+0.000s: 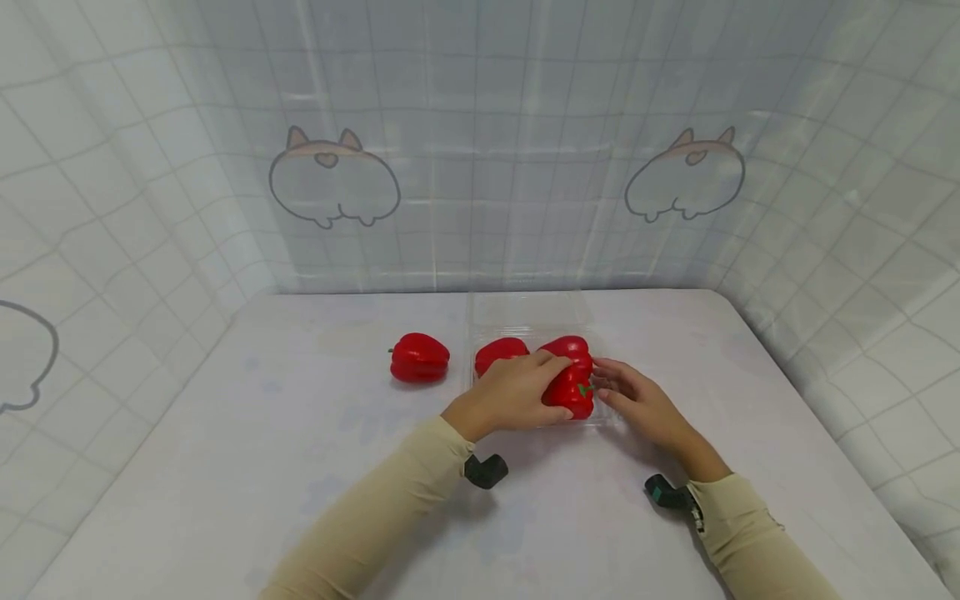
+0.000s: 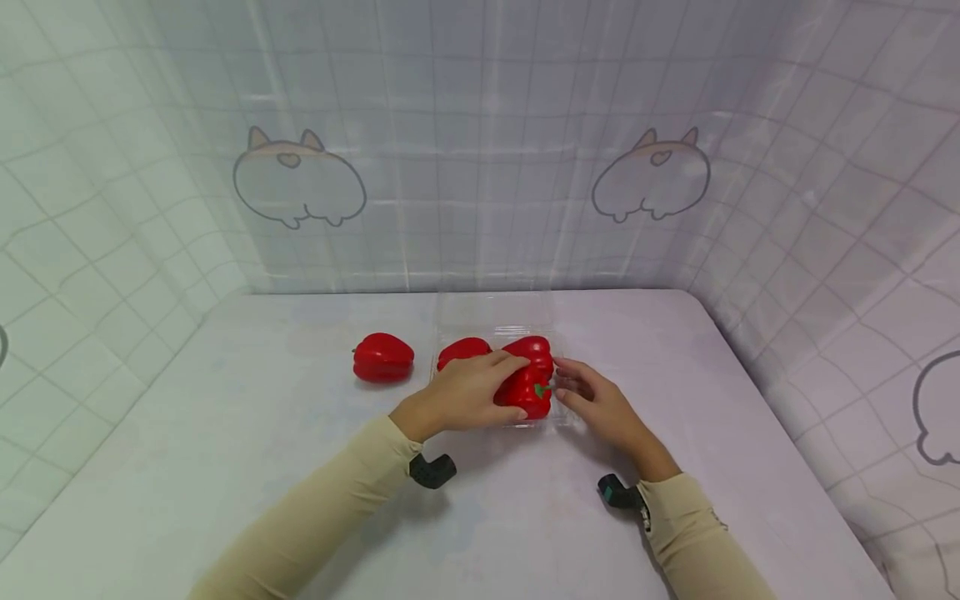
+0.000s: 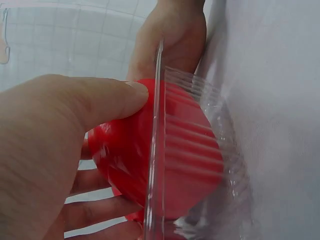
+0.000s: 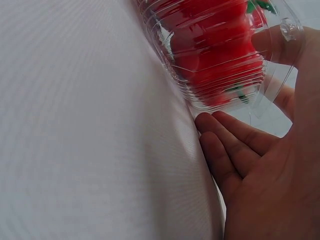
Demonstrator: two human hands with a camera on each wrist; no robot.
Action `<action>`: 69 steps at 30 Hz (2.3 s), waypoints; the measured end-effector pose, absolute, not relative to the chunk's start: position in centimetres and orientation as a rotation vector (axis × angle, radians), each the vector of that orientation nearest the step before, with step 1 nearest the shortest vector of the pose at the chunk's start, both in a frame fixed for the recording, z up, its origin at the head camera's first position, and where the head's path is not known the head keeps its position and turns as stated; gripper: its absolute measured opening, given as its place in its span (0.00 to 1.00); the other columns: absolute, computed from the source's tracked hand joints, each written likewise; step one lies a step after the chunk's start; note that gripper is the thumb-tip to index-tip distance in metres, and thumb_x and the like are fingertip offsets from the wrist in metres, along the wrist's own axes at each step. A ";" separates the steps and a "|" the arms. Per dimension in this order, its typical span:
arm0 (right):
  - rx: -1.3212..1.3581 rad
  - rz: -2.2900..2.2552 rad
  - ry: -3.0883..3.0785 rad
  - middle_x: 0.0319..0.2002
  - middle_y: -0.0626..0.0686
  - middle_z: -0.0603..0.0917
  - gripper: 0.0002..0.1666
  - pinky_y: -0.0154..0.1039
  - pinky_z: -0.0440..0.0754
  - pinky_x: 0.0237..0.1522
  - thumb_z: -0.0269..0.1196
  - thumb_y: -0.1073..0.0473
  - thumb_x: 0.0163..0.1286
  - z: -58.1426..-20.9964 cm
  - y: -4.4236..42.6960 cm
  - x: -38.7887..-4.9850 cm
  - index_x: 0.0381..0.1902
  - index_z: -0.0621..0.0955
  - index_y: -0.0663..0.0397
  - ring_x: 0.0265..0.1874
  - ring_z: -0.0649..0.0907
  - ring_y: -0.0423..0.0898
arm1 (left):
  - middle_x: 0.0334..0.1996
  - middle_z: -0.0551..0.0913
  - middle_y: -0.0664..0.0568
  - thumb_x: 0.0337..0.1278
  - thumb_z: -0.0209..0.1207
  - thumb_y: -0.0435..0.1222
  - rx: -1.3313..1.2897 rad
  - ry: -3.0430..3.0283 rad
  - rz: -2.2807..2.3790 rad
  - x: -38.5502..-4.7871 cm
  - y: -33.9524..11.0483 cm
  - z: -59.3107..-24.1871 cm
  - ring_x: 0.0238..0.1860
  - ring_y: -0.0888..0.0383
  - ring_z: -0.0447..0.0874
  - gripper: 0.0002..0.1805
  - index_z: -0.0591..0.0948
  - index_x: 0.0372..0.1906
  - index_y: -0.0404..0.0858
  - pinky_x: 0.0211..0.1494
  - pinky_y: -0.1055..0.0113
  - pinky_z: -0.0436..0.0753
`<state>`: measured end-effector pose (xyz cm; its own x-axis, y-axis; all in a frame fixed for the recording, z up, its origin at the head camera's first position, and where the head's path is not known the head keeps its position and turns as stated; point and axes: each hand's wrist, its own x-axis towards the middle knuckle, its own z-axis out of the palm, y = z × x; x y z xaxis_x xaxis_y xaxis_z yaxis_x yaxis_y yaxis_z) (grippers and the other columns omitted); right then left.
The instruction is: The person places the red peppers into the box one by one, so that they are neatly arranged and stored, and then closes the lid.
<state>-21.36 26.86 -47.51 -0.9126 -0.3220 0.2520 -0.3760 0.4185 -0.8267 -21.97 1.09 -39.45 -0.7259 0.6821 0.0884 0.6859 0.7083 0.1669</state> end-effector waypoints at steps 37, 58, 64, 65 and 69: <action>0.810 1.568 -2.531 0.68 0.61 0.73 0.38 0.29 0.73 0.59 0.51 0.73 0.67 -47.2 27.2 -21.0 0.76 0.64 0.55 0.63 0.77 0.61 | 0.59 0.73 0.52 0.58 0.66 0.55 -1.197 -2.867 -0.312 -21.0 2.0 -40.0 0.56 0.59 0.73 0.41 0.67 0.75 0.50 0.50 0.62 0.84; 0.876 1.606 -2.657 0.74 0.60 0.62 0.51 0.53 0.70 0.67 0.65 0.57 0.67 -46.9 27.5 -21.1 0.81 0.52 0.46 0.71 0.65 0.62 | 0.59 0.72 0.54 0.60 0.64 0.56 -1.119 -2.911 -0.290 -21.0 2.7 -39.6 0.56 0.58 0.74 0.40 0.67 0.76 0.52 0.52 0.58 0.82; 0.839 1.626 -2.693 0.74 0.58 0.62 0.55 0.61 0.68 0.66 0.68 0.53 0.65 -46.7 27.4 -20.9 0.81 0.51 0.42 0.72 0.64 0.61 | 0.61 0.73 0.54 0.56 0.67 0.55 -1.084 -2.901 -0.323 -21.0 3.1 -39.6 0.57 0.55 0.77 0.40 0.70 0.73 0.50 0.52 0.54 0.84; 0.832 1.627 -2.697 0.74 0.57 0.62 0.55 0.58 0.69 0.66 0.68 0.53 0.64 -46.6 27.4 -20.9 0.81 0.51 0.42 0.72 0.64 0.60 | 0.62 0.73 0.54 0.56 0.68 0.55 -1.080 -2.898 -0.326 -21.0 3.2 -39.6 0.57 0.55 0.77 0.40 0.71 0.72 0.50 0.52 0.54 0.84; 0.813 1.662 -2.704 0.75 0.56 0.62 0.55 0.46 0.71 0.64 0.69 0.53 0.64 -46.5 27.5 -20.9 0.81 0.51 0.40 0.72 0.64 0.59 | 0.61 0.74 0.54 0.56 0.68 0.55 -1.074 -2.893 -0.333 -20.9 3.3 -39.6 0.57 0.55 0.76 0.39 0.72 0.72 0.51 0.52 0.55 0.84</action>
<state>-20.88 27.45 -46.48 -0.8685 -0.4756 0.1398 -0.3395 0.3653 -0.8667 -20.87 3.31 -39.63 -0.7597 0.6410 0.1091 0.6490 0.7375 0.1866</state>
